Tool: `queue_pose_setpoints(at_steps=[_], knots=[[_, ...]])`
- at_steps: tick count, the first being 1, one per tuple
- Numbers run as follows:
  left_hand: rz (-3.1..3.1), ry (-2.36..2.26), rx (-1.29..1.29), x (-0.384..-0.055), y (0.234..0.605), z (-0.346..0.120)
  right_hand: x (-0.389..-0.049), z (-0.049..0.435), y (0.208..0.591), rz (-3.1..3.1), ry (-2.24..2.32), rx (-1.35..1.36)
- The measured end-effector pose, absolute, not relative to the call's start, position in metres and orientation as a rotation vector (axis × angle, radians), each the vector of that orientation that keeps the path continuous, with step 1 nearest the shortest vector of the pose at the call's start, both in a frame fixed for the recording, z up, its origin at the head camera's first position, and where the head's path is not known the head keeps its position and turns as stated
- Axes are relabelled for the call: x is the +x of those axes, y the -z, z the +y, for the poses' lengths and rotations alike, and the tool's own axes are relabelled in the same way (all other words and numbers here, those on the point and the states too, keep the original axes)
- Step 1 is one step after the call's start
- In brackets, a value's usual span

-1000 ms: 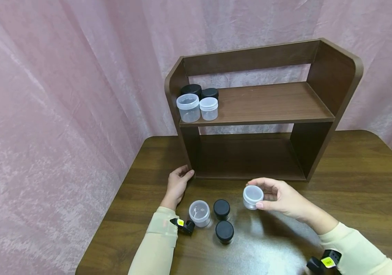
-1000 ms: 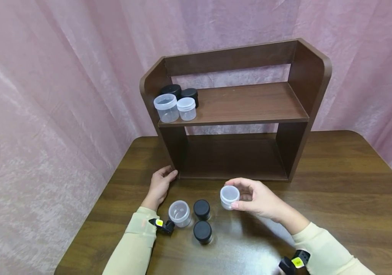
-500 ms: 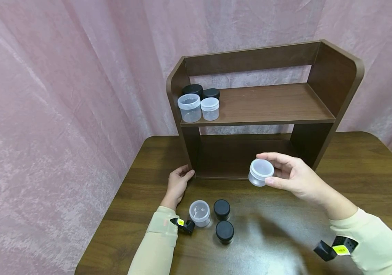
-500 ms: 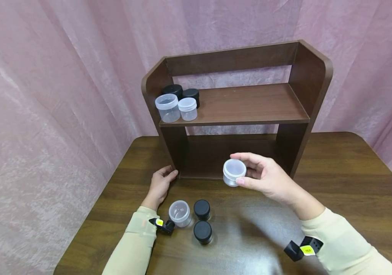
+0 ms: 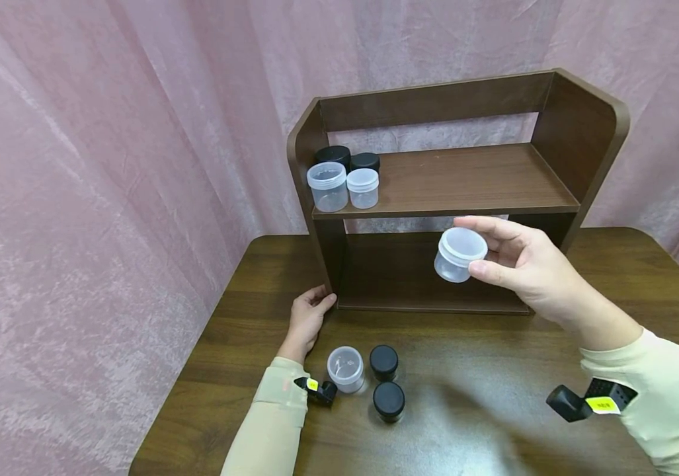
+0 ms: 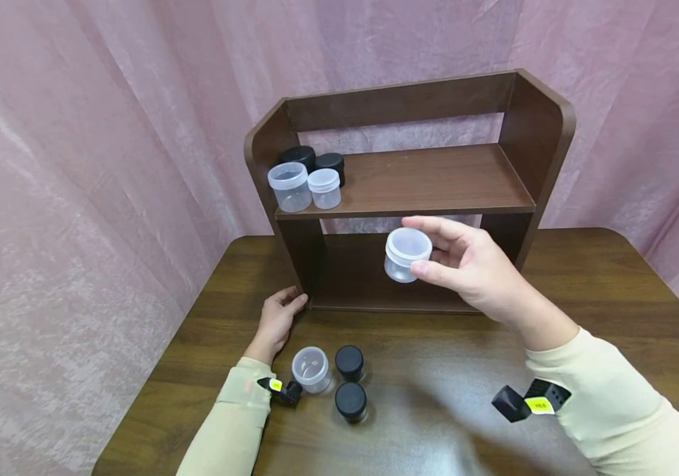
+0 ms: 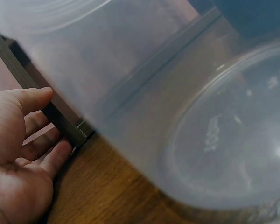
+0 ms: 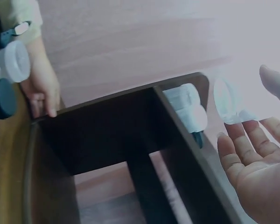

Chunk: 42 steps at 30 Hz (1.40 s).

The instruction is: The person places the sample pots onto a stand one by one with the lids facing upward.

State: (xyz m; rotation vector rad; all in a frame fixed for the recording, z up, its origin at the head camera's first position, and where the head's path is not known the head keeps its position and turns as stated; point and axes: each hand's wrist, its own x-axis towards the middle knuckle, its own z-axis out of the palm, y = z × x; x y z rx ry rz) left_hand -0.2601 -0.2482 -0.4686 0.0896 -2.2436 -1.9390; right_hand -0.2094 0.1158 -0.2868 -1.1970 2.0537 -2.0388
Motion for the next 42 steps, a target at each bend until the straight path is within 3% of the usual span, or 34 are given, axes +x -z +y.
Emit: queue_pose_setpoints(at_steps=[10, 19, 24, 42], knots=[[-2.269, 1.952, 0.101, -0.261, 0.469, -0.251, -0.231, 0.111, 0.250, 2.056, 2.147, -1.155], [-2.259, 1.963, 0.120, -0.269, 0.481, -0.255, -0.267, 0.091, 0.230, 2.245, 2.027, -0.959], [-2.237, 1.947, 0.143, -0.279, 0.499, -0.258, -0.287, 0.078, 0.226, 2.344, 1.929, -0.886], [-2.200, 1.958, 0.162, -0.281, 0.499, -0.257, -0.348, 0.042, 0.230, 2.555, 1.703, -0.672]])
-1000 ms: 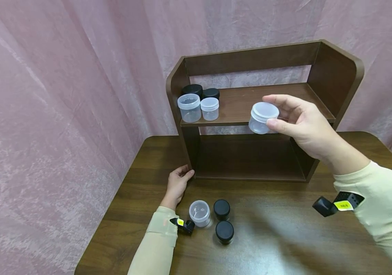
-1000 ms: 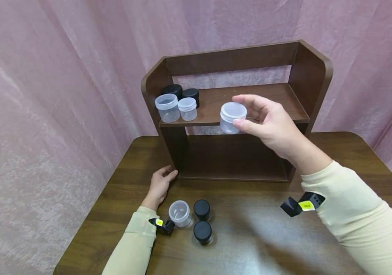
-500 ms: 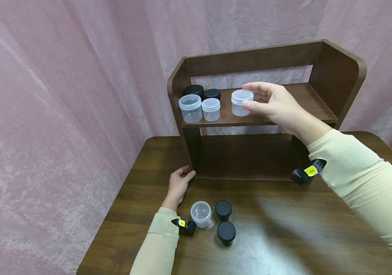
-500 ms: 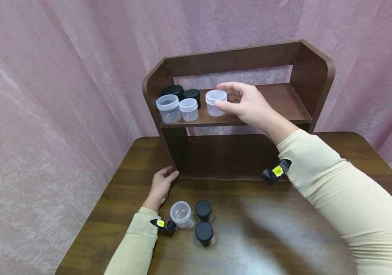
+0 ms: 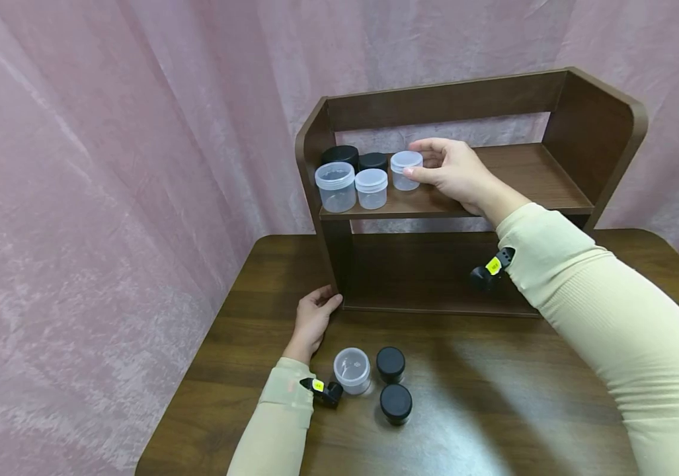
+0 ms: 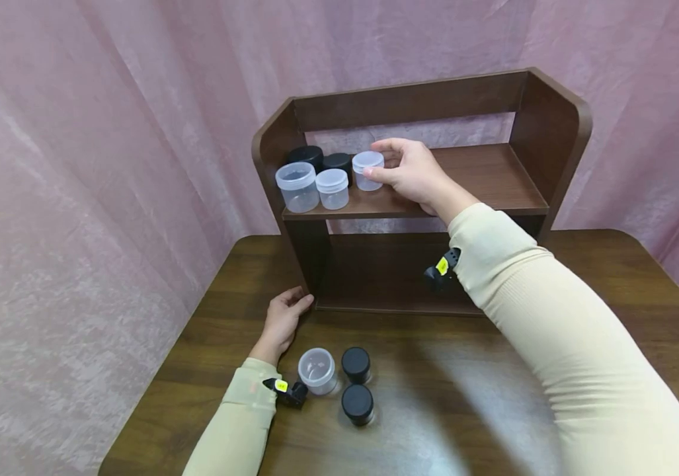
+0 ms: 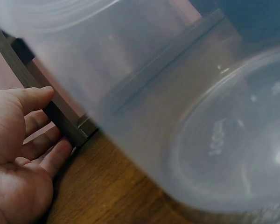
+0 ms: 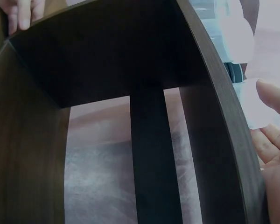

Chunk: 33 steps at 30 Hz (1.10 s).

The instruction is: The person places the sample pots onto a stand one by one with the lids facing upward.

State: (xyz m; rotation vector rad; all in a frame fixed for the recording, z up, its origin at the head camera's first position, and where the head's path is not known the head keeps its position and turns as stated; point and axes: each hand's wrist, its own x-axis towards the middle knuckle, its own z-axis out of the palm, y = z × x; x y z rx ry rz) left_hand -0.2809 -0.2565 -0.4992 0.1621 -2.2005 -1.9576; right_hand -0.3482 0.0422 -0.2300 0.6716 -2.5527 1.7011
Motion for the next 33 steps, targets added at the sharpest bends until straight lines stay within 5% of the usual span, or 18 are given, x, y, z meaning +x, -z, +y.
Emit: queue_pose_setpoints(at_steps=[33], knots=[[-2.245, 1.918, 0.162, -0.281, 0.493, -0.264, -0.359, 0.032, 0.229, -2.543, -1.934, 0.591]])
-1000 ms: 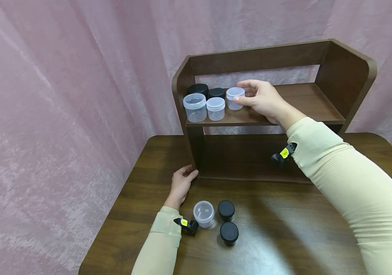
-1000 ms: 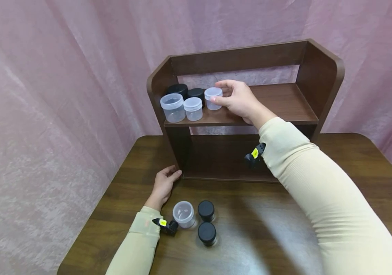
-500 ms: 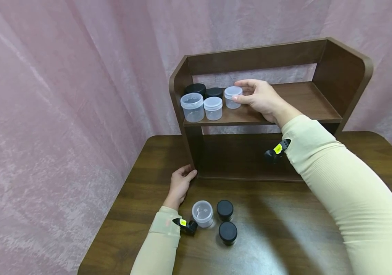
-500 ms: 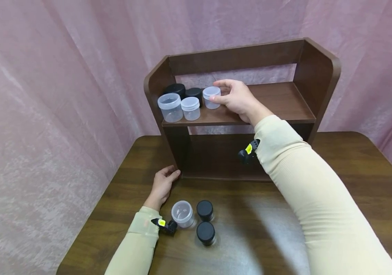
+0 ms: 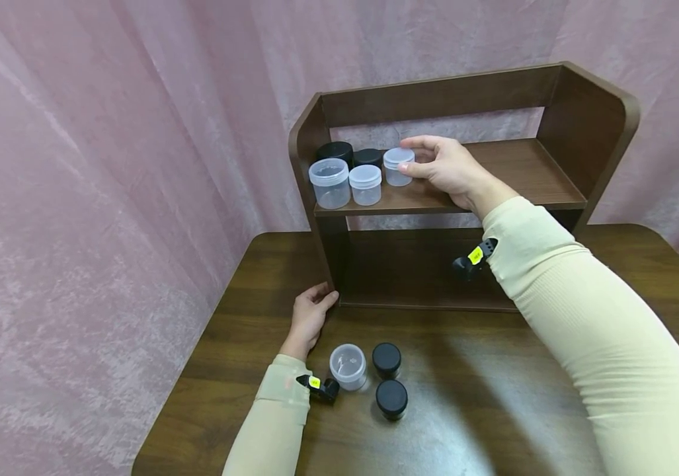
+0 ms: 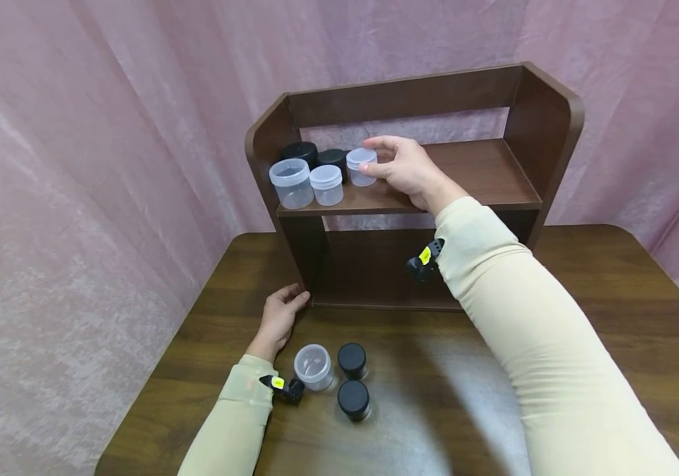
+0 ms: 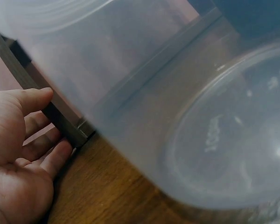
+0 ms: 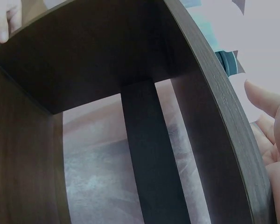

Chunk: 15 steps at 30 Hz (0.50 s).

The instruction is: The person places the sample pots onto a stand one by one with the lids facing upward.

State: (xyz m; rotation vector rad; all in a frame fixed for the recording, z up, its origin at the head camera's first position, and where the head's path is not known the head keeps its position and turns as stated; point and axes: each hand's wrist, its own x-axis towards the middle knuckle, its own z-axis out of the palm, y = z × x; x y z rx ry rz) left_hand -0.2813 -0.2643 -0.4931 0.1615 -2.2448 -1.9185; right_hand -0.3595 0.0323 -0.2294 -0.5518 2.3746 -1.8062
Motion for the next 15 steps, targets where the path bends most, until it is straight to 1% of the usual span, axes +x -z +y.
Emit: queue_pose_setpoints(at_steps=[10, 15], knots=[[-2.257, 1.919, 0.155, -0.2778, 0.4877, -0.2646, -0.3607, 0.0304, 0.2307, 2.395, 1.795, -0.539], [-2.239, 1.914, 0.165, -0.2805, 0.4924, -0.2651, -0.3604, 0.0294, 0.2305, 2.411, 1.786, -0.541]])
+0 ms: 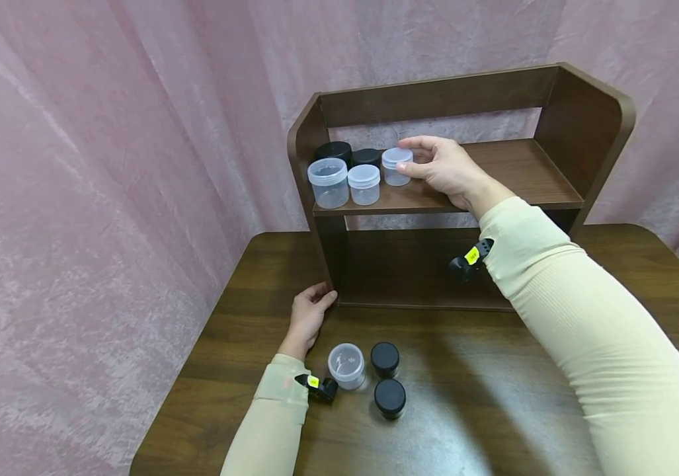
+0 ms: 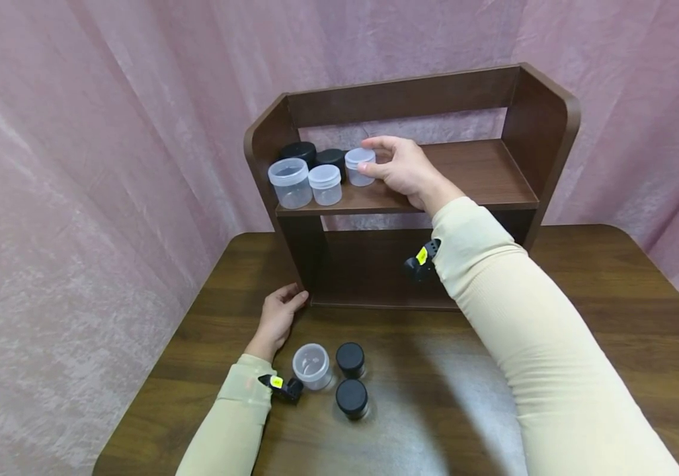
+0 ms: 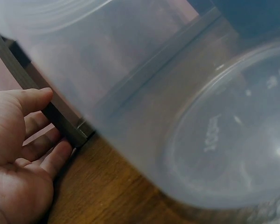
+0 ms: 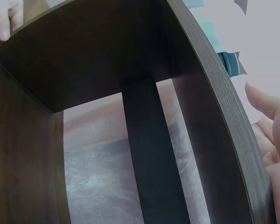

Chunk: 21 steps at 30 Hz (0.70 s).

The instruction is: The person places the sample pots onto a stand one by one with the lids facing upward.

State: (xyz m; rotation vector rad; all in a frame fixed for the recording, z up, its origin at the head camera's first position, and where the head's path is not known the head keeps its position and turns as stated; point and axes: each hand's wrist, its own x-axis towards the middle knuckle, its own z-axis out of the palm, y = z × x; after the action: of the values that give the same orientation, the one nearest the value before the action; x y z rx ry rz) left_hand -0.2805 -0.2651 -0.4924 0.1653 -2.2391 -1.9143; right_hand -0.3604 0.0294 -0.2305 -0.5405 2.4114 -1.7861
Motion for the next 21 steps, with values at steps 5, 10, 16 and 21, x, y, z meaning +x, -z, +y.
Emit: queue_pose_setpoints(at_steps=[5, 10, 16, 21], knots=[[-2.240, 1.913, 0.166, -0.2811, 0.4923, -0.2647, -0.3611, 0.0296, 0.2306, 2.425, 1.782, -0.537], [-2.234, 1.918, 0.166, -0.2809, 0.4934, -0.2643, -0.3612, 0.0302, 0.2315, 2.417, 1.790, -0.541], [-2.238, 1.913, 0.163, -0.2798, 0.4921, -0.2630, -0.3600, 0.0319, 0.2313, 2.401, 1.846, -0.545], [-2.231, 1.920, 0.158, -0.2800, 0.4913, -0.2627, -0.3569, 0.0334, 0.2307, 2.324, 2.012, -0.535]])
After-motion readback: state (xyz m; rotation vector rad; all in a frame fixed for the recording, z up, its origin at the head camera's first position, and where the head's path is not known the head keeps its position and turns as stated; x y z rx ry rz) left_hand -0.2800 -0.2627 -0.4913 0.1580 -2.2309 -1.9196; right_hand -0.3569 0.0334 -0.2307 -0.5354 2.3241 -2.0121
